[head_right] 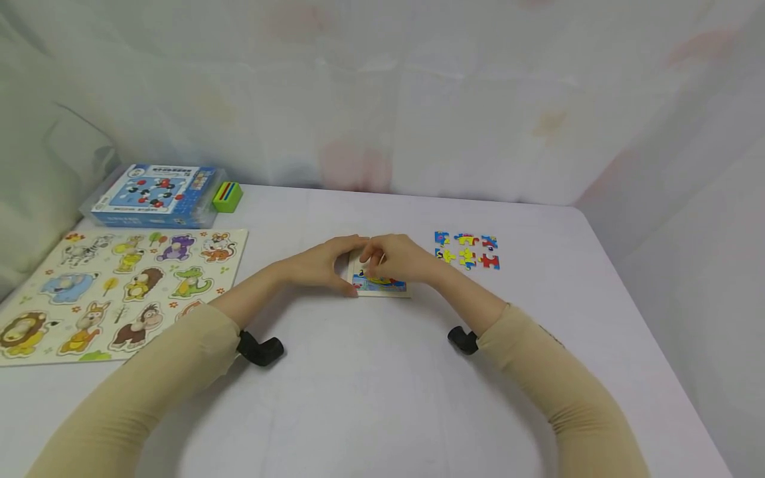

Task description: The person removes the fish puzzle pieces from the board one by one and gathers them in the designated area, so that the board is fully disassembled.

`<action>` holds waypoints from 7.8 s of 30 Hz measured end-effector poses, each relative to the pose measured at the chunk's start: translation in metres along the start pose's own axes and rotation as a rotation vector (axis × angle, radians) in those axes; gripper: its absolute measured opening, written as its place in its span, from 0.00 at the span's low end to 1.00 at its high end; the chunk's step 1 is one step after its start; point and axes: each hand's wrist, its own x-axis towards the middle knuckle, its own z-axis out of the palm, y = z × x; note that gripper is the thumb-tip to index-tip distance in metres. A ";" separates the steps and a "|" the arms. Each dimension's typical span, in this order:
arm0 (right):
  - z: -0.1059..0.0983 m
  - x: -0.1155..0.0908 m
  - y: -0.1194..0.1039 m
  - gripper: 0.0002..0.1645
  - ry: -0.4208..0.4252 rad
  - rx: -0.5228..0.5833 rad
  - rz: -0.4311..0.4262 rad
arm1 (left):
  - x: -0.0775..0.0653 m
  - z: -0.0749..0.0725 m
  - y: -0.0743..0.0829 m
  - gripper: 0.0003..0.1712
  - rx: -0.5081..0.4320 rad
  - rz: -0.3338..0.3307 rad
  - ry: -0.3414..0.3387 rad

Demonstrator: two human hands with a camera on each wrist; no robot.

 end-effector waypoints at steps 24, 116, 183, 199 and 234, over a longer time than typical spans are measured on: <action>0.008 0.004 0.005 0.23 -0.041 -0.054 -0.019 | -0.001 0.000 0.001 0.57 0.030 -0.033 -0.034; -0.014 -0.003 -0.001 0.10 0.052 0.249 0.026 | 0.001 0.002 -0.001 0.55 0.038 0.010 -0.027; -0.063 -0.066 0.076 0.12 -0.017 0.212 0.246 | 0.017 0.018 0.012 0.46 0.114 -0.020 -0.011; -0.060 -0.064 0.078 0.14 0.016 0.095 0.294 | 0.017 0.018 0.011 0.46 0.114 -0.020 -0.011; -0.040 -0.038 0.038 0.09 0.074 0.030 0.125 | 0.017 0.017 0.013 0.46 0.117 -0.027 -0.009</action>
